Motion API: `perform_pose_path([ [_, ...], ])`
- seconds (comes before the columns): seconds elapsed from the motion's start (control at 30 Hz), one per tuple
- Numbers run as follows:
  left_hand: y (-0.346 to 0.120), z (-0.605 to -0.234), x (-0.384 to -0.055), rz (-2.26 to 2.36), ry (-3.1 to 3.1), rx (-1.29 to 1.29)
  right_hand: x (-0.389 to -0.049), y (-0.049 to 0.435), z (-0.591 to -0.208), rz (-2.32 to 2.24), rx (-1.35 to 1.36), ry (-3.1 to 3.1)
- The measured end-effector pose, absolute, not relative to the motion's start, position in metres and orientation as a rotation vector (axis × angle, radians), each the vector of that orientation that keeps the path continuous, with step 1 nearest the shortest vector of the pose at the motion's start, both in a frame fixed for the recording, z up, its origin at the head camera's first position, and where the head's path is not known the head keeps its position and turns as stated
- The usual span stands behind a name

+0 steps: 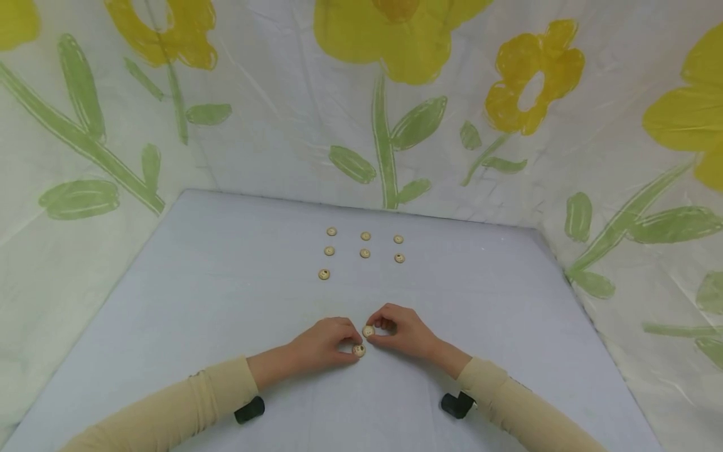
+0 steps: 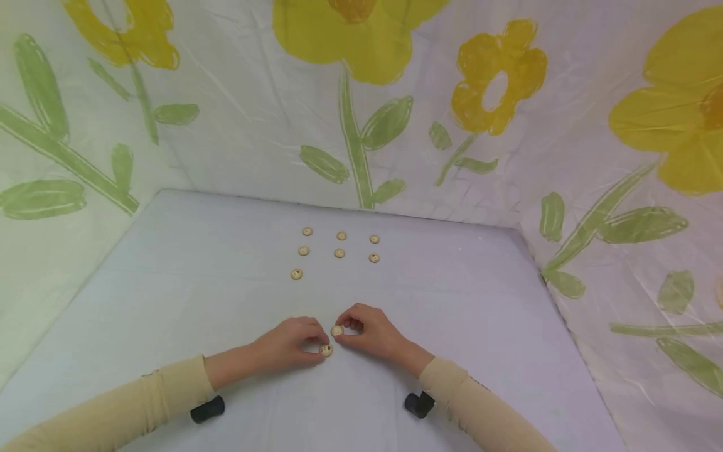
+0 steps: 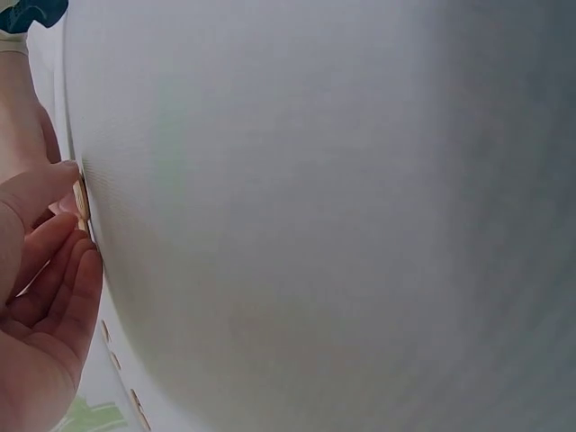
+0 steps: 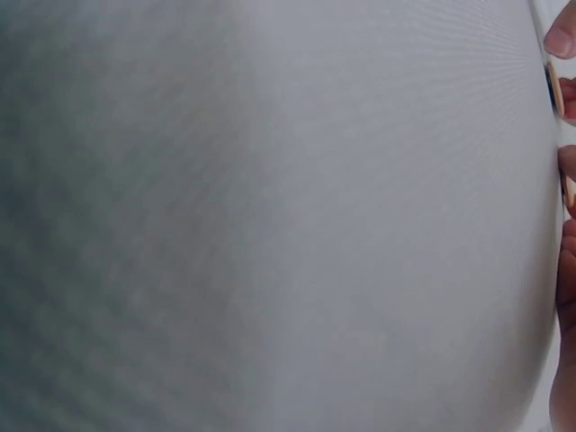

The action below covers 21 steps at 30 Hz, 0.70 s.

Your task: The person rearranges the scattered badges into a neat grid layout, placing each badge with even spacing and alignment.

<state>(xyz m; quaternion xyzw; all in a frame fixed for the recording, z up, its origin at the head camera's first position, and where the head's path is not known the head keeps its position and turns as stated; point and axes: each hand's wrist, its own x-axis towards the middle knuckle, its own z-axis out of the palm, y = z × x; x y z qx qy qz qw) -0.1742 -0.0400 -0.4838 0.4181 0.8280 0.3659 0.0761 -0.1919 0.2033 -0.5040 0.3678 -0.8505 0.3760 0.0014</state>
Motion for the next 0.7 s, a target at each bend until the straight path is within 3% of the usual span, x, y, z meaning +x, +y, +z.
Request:
perform_pose_path([
  [0.7,-0.0364,-0.4845,-0.1717,1.028,2.554,1.289,-0.193,0.2028,-0.5067,1.164,1.167,-2.643],
])
